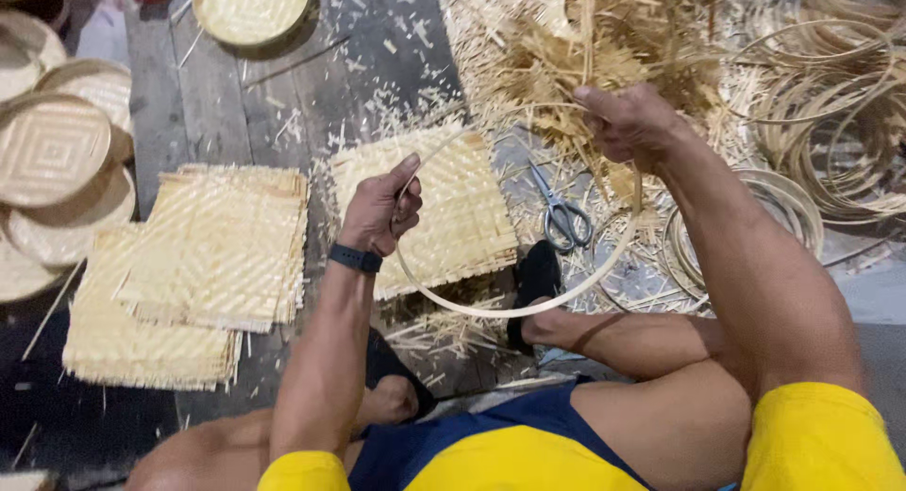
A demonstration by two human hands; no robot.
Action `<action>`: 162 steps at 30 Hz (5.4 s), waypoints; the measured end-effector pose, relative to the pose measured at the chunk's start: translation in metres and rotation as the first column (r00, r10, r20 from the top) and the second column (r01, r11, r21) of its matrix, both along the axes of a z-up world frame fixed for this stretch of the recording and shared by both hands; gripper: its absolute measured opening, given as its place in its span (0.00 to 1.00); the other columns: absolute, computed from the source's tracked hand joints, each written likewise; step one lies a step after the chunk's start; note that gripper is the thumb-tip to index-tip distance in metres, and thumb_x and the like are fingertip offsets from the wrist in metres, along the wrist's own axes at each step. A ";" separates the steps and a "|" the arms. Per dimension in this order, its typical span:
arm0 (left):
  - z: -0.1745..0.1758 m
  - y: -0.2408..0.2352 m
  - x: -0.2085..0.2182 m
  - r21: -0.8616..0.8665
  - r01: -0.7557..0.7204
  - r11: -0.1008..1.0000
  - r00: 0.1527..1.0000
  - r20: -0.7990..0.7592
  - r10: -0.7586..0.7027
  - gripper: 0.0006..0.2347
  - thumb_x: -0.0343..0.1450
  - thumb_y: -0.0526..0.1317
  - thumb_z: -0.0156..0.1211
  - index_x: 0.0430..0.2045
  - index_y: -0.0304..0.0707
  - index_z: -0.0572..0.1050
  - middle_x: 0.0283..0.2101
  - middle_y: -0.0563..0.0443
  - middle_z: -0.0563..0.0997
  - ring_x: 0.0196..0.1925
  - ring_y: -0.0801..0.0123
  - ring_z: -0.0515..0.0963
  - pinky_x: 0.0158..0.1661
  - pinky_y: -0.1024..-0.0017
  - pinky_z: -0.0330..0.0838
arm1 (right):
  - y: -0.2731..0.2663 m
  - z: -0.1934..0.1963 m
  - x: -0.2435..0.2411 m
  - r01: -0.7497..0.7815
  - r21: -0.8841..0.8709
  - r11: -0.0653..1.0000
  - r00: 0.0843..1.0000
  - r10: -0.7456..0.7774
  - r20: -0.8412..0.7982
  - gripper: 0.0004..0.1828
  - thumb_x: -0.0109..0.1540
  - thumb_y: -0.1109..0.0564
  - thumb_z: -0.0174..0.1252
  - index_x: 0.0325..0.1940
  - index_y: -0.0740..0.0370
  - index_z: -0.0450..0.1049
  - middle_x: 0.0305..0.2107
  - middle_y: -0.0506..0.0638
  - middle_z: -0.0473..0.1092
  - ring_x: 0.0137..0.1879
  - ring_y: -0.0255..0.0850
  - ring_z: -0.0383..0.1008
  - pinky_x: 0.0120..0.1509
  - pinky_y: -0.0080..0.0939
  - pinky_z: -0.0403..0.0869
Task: The person sits on the floor and repeatedly places a circular wooden mold over square woven bamboo mats. They use shears to trim the excess mat material around the mold's edge, then remove the mold and set the trimmed circular base aside. The process is repeated with multiple mats.
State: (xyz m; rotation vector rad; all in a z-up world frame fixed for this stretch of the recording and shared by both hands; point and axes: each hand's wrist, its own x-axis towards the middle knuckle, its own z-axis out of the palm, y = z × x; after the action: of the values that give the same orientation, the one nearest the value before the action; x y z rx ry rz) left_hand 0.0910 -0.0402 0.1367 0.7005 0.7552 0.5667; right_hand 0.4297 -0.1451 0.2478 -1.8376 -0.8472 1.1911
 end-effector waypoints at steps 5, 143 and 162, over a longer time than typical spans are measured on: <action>-0.015 0.007 -0.020 -0.086 -0.091 0.992 0.990 0.098 0.099 0.16 0.74 0.49 0.63 0.17 0.42 0.73 0.12 0.61 0.65 0.11 0.79 0.59 0.13 0.78 0.49 | 0.012 -0.002 -0.008 -0.056 0.017 0.998 0.998 0.056 0.001 0.27 0.65 0.36 0.60 0.29 0.61 0.64 0.15 0.43 0.61 0.20 0.33 0.57 0.21 0.36 0.60; -0.303 0.218 0.036 0.449 0.349 0.823 0.781 -0.624 0.010 0.17 0.71 0.51 0.59 0.30 0.31 0.80 0.24 0.46 0.80 0.27 0.67 0.75 0.33 0.66 0.69 | 0.226 -0.330 -0.089 -0.370 0.270 0.889 0.700 0.075 0.711 0.17 0.72 0.49 0.53 0.39 0.63 0.79 0.38 0.62 0.77 0.48 0.60 0.76 0.56 0.55 0.71; -0.338 0.154 -0.035 0.629 0.128 0.767 0.637 -0.645 0.423 0.20 0.76 0.51 0.55 0.27 0.28 0.79 0.29 0.38 0.79 0.33 0.48 0.77 0.40 0.55 0.71 | 0.156 -0.422 -0.048 -0.041 -0.090 0.995 0.937 0.070 0.342 0.32 0.71 0.39 0.40 0.39 0.72 0.72 0.36 0.75 0.71 0.47 0.69 0.69 0.54 0.60 0.67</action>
State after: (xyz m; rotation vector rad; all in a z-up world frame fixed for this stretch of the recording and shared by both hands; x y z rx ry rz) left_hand 0.0558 0.1139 -0.2009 1.5874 1.4736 0.6963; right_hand 0.3817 0.0113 -0.1743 -2.1409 -1.0625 0.9611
